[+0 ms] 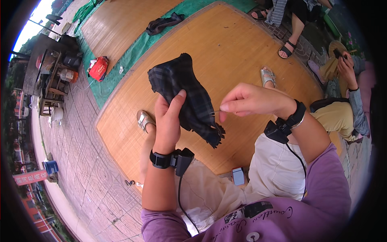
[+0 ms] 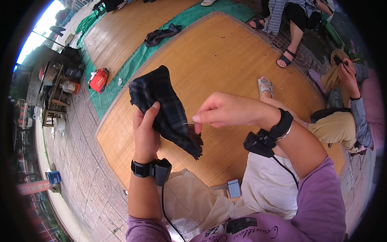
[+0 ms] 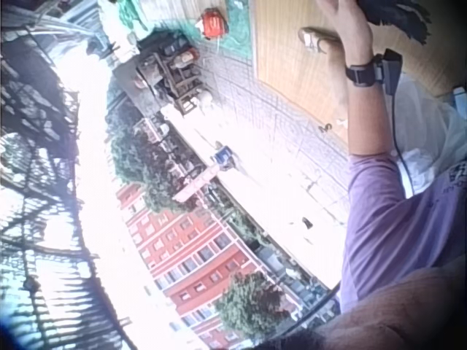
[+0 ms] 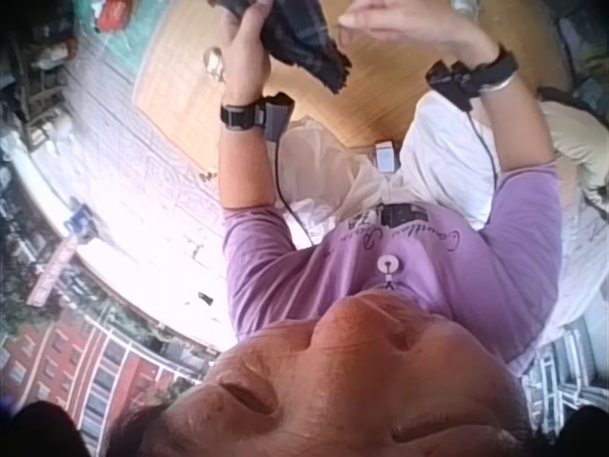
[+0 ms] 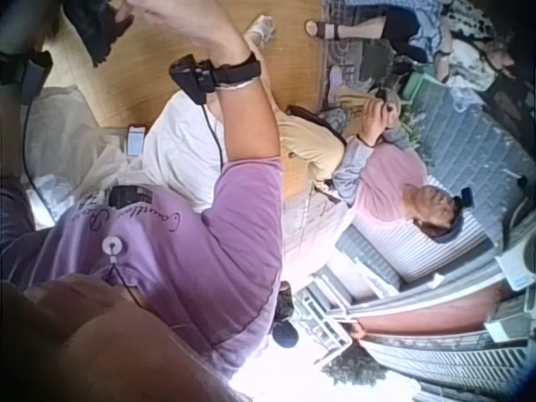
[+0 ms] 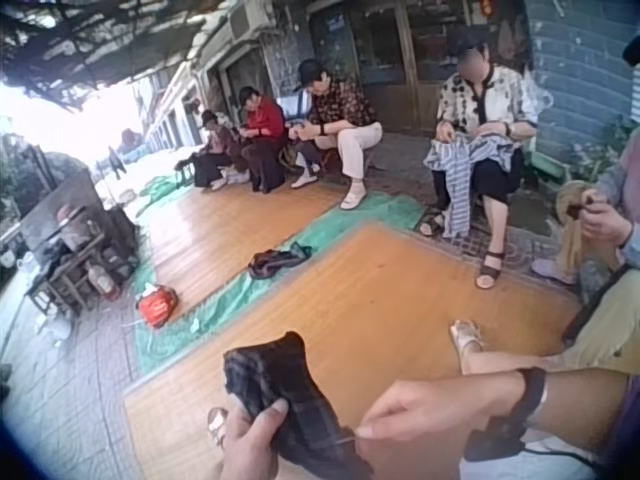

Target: The person is using small snips to trim excess material or threads from a black leather or thick fabric component.

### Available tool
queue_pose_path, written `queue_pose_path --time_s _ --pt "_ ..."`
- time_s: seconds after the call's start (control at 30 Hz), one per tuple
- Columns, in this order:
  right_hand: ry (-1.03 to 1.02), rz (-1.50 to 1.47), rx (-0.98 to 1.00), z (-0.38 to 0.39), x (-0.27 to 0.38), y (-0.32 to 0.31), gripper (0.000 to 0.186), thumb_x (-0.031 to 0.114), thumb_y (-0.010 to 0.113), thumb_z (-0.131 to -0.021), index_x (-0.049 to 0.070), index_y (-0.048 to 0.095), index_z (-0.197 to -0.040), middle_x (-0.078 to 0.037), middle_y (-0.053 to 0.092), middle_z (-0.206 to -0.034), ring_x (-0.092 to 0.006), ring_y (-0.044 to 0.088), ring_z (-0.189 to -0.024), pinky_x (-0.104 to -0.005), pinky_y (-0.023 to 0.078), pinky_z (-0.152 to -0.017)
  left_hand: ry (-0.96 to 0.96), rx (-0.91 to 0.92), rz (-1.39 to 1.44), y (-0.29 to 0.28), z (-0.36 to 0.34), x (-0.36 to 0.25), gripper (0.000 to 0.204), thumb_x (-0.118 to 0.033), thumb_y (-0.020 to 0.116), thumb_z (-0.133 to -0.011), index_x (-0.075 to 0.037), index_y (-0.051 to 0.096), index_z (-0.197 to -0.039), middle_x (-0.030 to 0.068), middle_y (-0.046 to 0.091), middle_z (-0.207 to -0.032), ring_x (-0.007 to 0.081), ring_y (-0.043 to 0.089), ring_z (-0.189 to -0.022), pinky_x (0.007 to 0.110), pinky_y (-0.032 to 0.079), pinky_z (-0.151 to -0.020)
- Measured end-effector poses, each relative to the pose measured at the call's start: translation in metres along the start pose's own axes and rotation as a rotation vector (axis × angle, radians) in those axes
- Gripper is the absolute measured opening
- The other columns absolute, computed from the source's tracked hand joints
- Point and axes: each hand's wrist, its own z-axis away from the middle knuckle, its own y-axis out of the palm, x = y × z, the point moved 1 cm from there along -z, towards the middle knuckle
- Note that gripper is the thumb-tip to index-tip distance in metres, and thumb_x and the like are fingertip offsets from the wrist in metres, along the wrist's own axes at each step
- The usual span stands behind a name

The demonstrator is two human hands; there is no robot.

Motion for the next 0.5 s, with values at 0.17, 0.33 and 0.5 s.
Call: queue_pose_path --time_s 0.17,0.33,0.5 --pt "-0.009 -0.021 0.011 -0.0017 -0.0009 0.0024 0.035 0.032 0.058 -0.098 0.002 0.073 -0.089 0.007 0.044 -0.060 -0.0032 0.036 -0.054 -0.0217 0.026 -0.050 -0.013 0.013 0.005 0.0028 -0.0002 0.0022 0.024 -0.010 0.059 -0.095 -0.001 0.061 -0.117 0.0052 0.068 -0.109 0.0138 0.064 -0.097 0.029 0.050 -0.087" --pt "-0.032 -0.033 0.022 -0.0030 -0.0042 0.0010 0.034 0.032 0.060 -0.097 0.002 0.073 -0.088 0.007 0.046 -0.060 -0.0032 0.036 -0.054 -0.0214 0.027 -0.050 -0.014 0.029 0.015 0.0040 0.0003 0.0006 0.023 -0.010 0.058 -0.095 -0.001 0.060 -0.117 0.0056 0.068 -0.109 0.0142 0.064 -0.097 0.029 0.050 -0.087" --pt "-0.022 -0.039 0.016 -0.0026 -0.0042 0.0006 0.034 0.032 0.060 -0.097 0.002 0.073 -0.087 0.007 0.047 -0.059 -0.0030 0.037 -0.054 -0.0213 0.027 -0.049 -0.019 0.039 0.023 0.0025 -0.0006 0.0021 0.024 -0.009 0.058 -0.095 -0.001 0.060 -0.117 0.0055 0.068 -0.109 0.0143 0.065 -0.096 0.029 0.051 -0.086"
